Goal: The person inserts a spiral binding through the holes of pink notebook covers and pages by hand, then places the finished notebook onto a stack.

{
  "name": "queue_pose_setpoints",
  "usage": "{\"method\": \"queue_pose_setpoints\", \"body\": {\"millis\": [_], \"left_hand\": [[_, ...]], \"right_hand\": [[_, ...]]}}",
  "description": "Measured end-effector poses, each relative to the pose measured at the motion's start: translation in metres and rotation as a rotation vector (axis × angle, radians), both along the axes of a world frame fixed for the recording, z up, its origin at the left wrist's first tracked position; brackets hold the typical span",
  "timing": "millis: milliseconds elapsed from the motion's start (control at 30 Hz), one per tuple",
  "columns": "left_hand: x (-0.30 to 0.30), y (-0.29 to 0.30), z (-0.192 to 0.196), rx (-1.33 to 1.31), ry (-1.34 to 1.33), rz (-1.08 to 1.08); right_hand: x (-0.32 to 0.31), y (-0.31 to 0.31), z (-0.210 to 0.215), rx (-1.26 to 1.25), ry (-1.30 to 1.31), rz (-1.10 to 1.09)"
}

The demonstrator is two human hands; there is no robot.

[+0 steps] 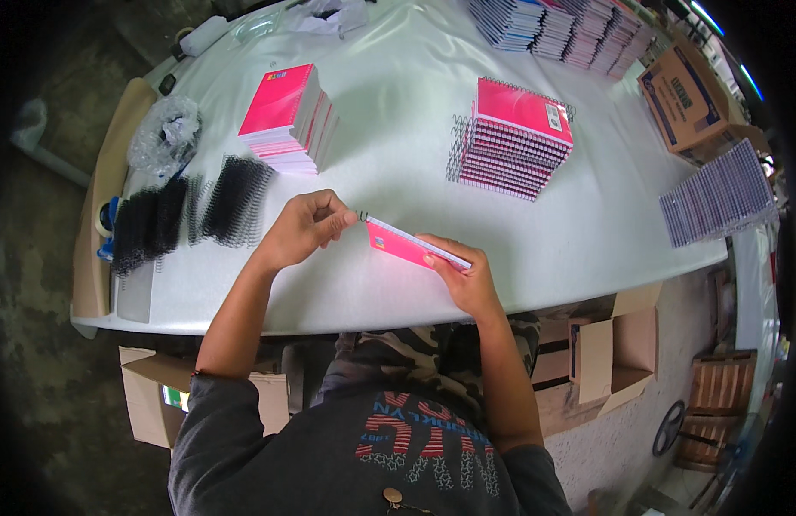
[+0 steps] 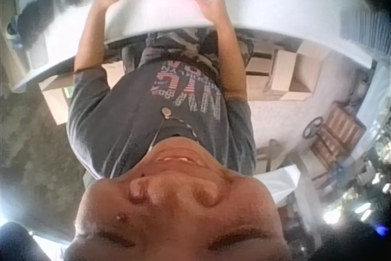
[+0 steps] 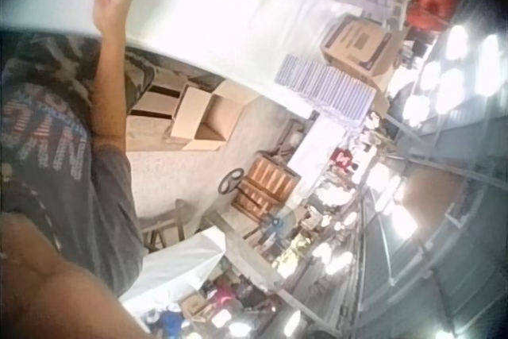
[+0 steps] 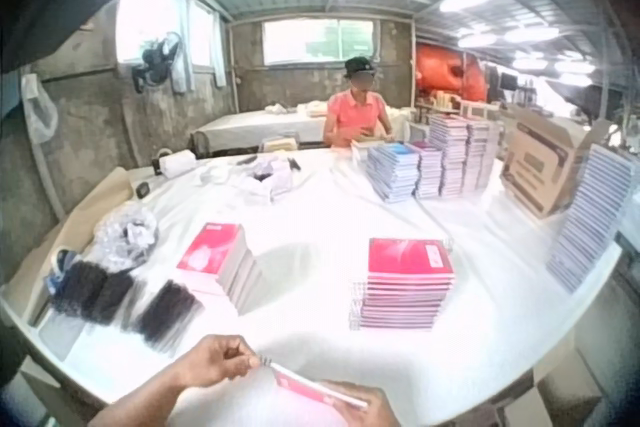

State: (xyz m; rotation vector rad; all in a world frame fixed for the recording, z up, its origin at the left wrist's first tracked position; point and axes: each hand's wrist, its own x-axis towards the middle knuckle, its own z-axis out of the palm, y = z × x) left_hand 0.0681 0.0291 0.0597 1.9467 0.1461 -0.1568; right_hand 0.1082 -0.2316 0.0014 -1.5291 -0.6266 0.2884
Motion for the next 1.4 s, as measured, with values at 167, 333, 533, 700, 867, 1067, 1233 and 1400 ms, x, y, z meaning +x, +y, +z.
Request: {"method": "queue_pose_setpoints", "body": {"millis": [167,333,533,700,867,1067,1233,1400], "left_hand": [[0.005,-0.001,0.008,0.062,0.13,-0.07],[0.002,0.008,-0.005,-0.068,-0.135,-0.066],[0.011,-0.009,0.022,0.421,-0.361,-0.274],[0.014,-0.027,0.037,0.795,-0.39,-0.377],[-0.002,-0.032,0.043,1.017,-0.554,-0.458],[0.002,-0.061,0.055,1.066,-0.563,-0.443],[0.009,-0.036,0.051,1.026,-0.604,-0.724],[-0.005,-0.055,0.043,1.154,-0.646,-0.471]], "right_hand": [[-0.001,0.0,-0.002,0.035,-0.034,-0.031],[-0.003,0.002,0.002,0.02,0.005,0.019],[-0.002,0.003,0.002,0.031,-0.022,-0.005],[0.002,-0.005,-0.007,0.045,-0.005,0.064],[-0.001,0.002,-0.008,0.058,-0.122,0.052],[-0.008,-0.006,-0.009,0.068,-0.145,0.052],[-0.009,-0.003,-0.003,0.068,-0.153,0.067],[-0.008,-0.003,-0.004,0.005,-0.139,0.108]]}}
